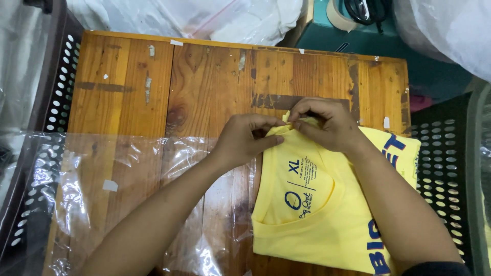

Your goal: Folding a yellow t-shirt, placing it into a plastic bag, and using a tagging gun to attach a label.

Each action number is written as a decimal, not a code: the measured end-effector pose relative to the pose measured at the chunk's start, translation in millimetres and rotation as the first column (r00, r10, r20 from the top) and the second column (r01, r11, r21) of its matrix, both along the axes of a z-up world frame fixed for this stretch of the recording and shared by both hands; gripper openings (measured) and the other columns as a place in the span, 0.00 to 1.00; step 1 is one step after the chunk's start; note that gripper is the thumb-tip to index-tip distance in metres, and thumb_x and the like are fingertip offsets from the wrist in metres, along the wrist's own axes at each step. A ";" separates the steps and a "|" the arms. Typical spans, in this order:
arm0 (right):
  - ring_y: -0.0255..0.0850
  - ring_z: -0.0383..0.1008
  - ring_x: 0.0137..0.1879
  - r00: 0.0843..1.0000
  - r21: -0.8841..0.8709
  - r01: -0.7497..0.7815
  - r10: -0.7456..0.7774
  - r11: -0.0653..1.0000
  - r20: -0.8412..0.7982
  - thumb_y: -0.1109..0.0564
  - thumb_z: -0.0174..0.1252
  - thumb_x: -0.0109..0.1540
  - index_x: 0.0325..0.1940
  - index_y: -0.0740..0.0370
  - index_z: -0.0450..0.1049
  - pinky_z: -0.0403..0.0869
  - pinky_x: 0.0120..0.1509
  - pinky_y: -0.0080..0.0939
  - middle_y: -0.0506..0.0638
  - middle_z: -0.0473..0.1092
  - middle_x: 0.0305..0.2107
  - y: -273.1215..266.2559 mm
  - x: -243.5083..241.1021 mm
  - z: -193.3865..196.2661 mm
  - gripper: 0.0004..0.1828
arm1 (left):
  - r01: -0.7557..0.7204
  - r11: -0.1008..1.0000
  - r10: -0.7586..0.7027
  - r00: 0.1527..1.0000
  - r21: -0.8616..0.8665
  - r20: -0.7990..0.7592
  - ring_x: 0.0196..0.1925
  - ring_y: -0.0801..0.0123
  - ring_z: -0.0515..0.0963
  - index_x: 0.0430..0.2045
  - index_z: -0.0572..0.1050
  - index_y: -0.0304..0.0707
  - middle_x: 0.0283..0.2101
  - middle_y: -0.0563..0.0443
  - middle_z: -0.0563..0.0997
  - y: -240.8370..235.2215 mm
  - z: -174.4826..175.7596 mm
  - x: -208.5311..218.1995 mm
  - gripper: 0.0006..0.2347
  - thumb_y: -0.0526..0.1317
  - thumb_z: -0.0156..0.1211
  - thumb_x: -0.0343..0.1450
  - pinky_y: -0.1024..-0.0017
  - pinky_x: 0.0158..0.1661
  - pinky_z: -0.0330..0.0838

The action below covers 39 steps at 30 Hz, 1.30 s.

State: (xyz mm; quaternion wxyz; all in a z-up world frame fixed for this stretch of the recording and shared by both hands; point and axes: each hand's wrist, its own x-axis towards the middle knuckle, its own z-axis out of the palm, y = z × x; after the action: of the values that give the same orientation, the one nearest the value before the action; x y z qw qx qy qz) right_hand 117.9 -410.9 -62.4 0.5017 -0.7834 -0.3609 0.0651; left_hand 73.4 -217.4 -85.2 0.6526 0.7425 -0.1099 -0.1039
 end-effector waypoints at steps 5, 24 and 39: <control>0.37 0.68 0.30 0.993 0.009 0.116 -0.116 0.993 0.000 0.71 0.53 0.49 0.28 0.65 0.71 0.68 0.39 0.34 0.50 0.68 0.21 -3.3 0.5 -9.9 0.07 | -0.009 1.000 0.009 1.000 -0.016 -0.006 0.28 0.76 0.75 0.32 0.75 0.40 0.25 0.52 0.79 -0.7 -4.4 1.2 0.11 0.37 0.62 0.58 0.81 0.30 0.69; 0.52 0.69 0.40 0.563 -0.257 0.682 -0.268 0.685 0.782 0.67 0.46 0.65 0.44 0.71 0.73 0.68 0.40 0.43 0.60 0.71 0.36 -72.8 129.0 15.2 0.10 | -0.053 0.995 0.058 0.997 0.087 -0.057 0.18 0.81 0.66 0.24 0.78 0.36 0.17 0.58 0.73 -2.4 12.6 2.6 0.06 0.37 0.62 0.58 0.84 0.19 0.59; 0.54 0.70 0.32 0.660 -0.517 0.749 -0.543 0.415 0.519 0.57 0.60 0.55 0.38 0.63 0.75 0.68 0.27 0.51 0.58 0.71 0.29 -48.1 188.4 7.2 0.10 | -0.047 0.986 0.041 0.998 0.163 0.037 0.20 0.78 0.71 0.26 0.78 0.41 0.20 0.57 0.76 0.0 8.6 3.9 0.10 0.43 0.60 0.58 0.82 0.21 0.64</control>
State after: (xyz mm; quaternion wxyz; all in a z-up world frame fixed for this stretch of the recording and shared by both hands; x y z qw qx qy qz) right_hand 306.3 -459.0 -55.2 0.0982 -0.9880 -0.0387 -0.1127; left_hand 77.4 -217.4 -76.6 0.5898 0.7973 -0.0954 -0.0859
